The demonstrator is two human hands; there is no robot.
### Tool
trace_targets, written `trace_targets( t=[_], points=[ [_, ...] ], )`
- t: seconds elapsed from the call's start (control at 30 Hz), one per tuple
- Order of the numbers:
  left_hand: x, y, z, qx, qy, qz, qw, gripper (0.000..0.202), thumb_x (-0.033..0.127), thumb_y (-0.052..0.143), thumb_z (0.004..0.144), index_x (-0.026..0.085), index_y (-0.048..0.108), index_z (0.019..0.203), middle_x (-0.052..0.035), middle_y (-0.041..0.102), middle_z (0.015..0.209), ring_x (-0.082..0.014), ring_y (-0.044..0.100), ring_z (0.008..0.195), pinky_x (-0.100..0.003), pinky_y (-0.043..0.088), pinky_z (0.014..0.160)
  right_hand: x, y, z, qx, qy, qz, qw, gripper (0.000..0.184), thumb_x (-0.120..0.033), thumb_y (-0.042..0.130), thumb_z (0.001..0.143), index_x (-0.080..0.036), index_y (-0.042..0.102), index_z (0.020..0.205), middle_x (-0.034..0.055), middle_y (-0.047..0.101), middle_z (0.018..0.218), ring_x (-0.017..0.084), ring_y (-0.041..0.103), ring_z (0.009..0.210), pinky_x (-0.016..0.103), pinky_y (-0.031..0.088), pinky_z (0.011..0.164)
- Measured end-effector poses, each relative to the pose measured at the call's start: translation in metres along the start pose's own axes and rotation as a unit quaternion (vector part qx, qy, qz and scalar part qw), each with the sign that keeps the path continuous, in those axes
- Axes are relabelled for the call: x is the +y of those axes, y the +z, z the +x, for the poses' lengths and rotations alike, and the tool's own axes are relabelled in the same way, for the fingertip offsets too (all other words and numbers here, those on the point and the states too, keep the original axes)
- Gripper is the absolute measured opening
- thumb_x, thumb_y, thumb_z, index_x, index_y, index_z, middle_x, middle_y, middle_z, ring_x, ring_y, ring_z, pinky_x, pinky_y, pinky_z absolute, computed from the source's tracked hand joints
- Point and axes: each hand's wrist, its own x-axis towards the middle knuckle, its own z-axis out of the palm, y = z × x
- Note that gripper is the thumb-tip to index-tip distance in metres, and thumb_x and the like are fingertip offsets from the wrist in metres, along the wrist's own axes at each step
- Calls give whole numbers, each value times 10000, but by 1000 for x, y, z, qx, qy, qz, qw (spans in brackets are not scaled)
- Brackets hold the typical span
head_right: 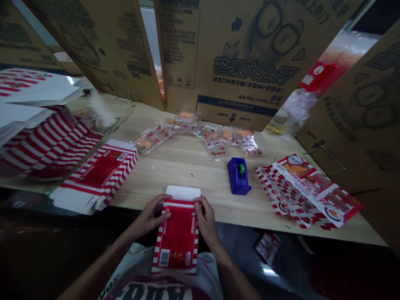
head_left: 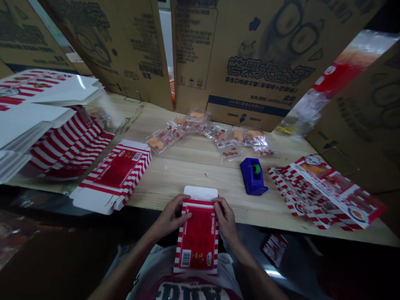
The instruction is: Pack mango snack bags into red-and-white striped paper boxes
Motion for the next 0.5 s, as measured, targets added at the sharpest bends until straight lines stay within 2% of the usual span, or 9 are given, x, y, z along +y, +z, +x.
trace_targets(
  t=[0.07,0.13,0.23,0.3,0.37,0.43,0.5],
  points=[
    [7,0,4,47,32,40,998,239,388,594,848,192,597,984,-79,620,1053,-208,623,939,-314,527,774,-5,-1,1,-8,-27,-5,1000,222,-375,519,901,-210,598,776,18,625,871,184,589,880,285,463,814],
    [11,1,8,91,58,74,991,186,356,577,861,182,618,808,-74,612,1013,-206,602,950,-295,500,761,-9,-1,3,-17,-40,-1,999,229,-353,541,891,-203,572,721,19,613,857,177,581,848,281,459,789],
    [12,6,13,137,60,61,987,208,320,589,841,177,582,690,-38,591,846,-174,583,816,-275,469,712,-9,2,5,23,-13,41,999,118,-336,603,856,-222,577,867,-8,599,791,155,573,740,262,467,695],
    [10,11,15,175,40,17,984,165,311,619,804,184,544,730,5,531,744,-138,539,700,-250,448,647,-8,3,7,39,20,86,995,262,-336,646,825,-240,555,1052,-24,602,775,151,582,714,257,478,666],
    [7,13,16,195,16,-35,980,194,303,640,774,200,520,886,32,500,748,-118,516,666,-228,437,615,-8,1,10,6,44,111,993,329,-351,665,810,-232,573,1104,-5,636,819,165,608,760,276,496,700],
    [5,12,18,179,4,-67,982,335,292,641,769,214,497,1061,28,506,813,-119,534,704,-230,452,634,-9,-4,13,-38,59,116,991,249,-371,677,800,-210,642,988,23,666,857,184,624,793,300,502,728],
    [4,8,19,140,17,-52,989,307,292,637,781,199,561,1063,6,513,832,-132,543,740,-242,456,656,-11,-9,14,-61,64,120,989,195,-378,699,783,-203,670,864,36,683,873,196,633,815,312,500,750]
  ],
)
